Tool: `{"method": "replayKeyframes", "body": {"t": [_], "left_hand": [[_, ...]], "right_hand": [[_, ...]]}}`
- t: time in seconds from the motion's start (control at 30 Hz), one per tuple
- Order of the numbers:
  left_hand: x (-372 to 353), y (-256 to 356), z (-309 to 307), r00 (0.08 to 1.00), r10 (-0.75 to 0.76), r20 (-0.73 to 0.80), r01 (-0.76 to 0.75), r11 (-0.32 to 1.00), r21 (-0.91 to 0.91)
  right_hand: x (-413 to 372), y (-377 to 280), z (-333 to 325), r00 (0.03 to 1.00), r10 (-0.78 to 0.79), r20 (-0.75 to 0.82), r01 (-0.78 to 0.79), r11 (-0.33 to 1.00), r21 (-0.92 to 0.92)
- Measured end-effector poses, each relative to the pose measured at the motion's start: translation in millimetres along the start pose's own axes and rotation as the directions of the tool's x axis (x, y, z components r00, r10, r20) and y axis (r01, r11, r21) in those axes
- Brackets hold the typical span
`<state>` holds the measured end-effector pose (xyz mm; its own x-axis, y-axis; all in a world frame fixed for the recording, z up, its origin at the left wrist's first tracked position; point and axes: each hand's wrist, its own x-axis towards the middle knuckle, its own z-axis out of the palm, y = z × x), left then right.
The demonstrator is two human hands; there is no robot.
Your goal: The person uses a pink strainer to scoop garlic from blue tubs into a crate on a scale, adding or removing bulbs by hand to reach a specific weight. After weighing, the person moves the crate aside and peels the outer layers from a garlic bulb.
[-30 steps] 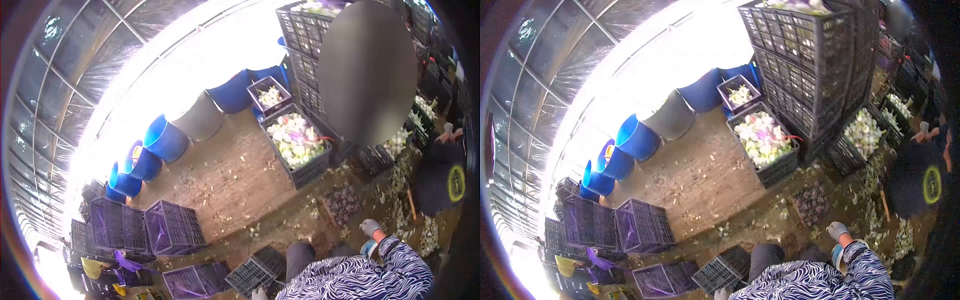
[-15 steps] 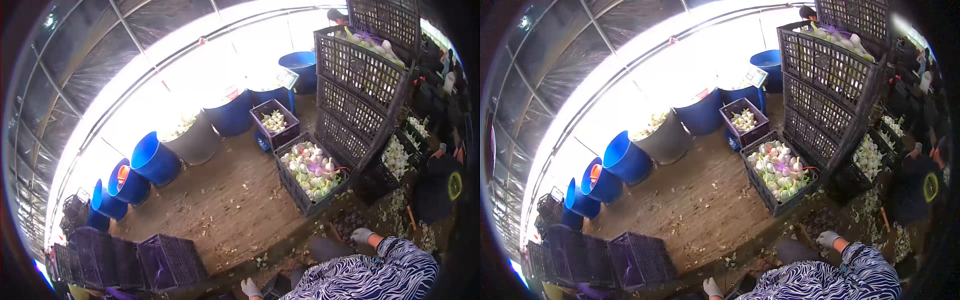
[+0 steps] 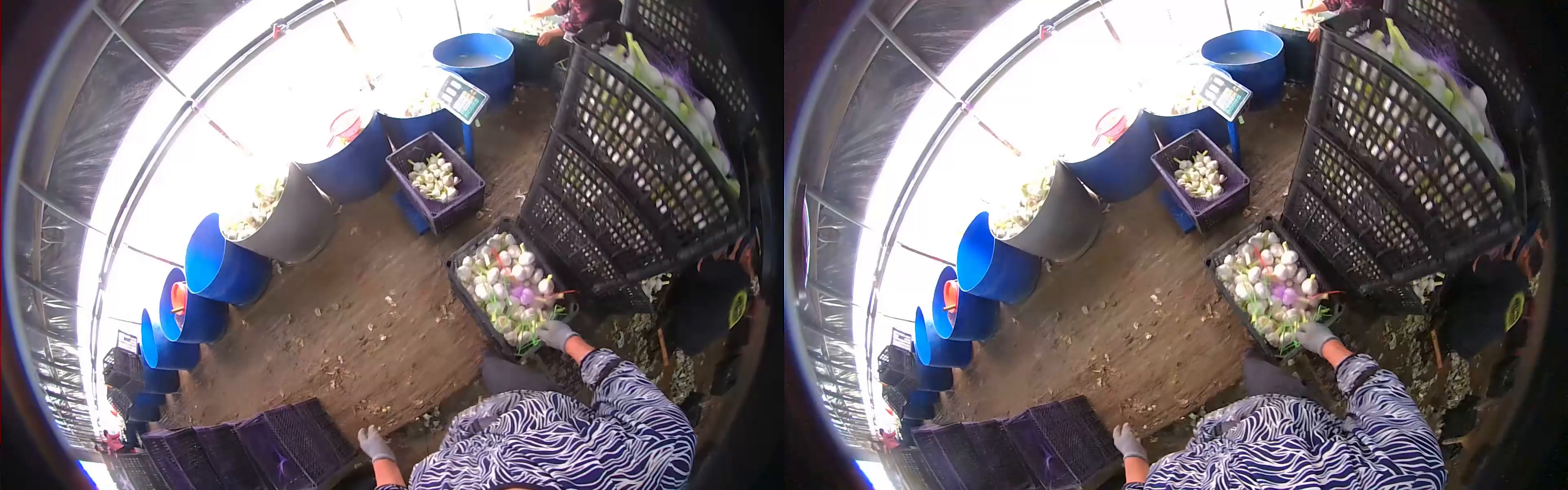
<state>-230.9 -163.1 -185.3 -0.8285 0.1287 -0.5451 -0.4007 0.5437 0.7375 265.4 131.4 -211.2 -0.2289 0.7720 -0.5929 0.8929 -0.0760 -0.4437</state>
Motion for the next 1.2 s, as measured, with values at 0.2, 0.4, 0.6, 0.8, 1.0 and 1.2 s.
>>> {"method": "replayKeyframes", "body": {"t": [0.2, 0.4, 0.6, 0.8, 1.0, 1.2], "left_hand": [[-14, 33, -30, 0.982, -0.111, -0.150, 0.133, 0.981, 0.144], [9, 75, -38, 0.958, -0.081, -0.274, 0.200, 0.874, 0.443], [154, 112, -9, 0.995, -0.004, -0.099, 0.038, 0.936, 0.350], [303, 245, 94, 0.992, 0.060, 0.113, -0.079, 0.981, 0.177], [377, 364, 199, 0.881, 0.263, 0.393, -0.368, 0.903, 0.221], [389, 374, 262, 0.570, -0.100, 0.815, -0.576, 0.658, 0.484]], "right_hand": [[99, -61, -44, 0.998, -0.039, -0.053, 0.036, 0.998, -0.052], [151, -105, -35, 0.999, 0.044, 0.031, -0.040, 0.991, -0.131], [186, -84, 37, 0.968, -0.250, -0.031, 0.217, 0.892, -0.397], [144, -223, -39, 0.999, -0.051, -0.015, 0.046, 0.973, -0.225], [154, -293, -57, 0.938, 0.345, 0.032, -0.346, 0.927, 0.147], [235, -365, -28, 0.978, -0.020, -0.209, 0.122, 0.864, 0.488]]}}
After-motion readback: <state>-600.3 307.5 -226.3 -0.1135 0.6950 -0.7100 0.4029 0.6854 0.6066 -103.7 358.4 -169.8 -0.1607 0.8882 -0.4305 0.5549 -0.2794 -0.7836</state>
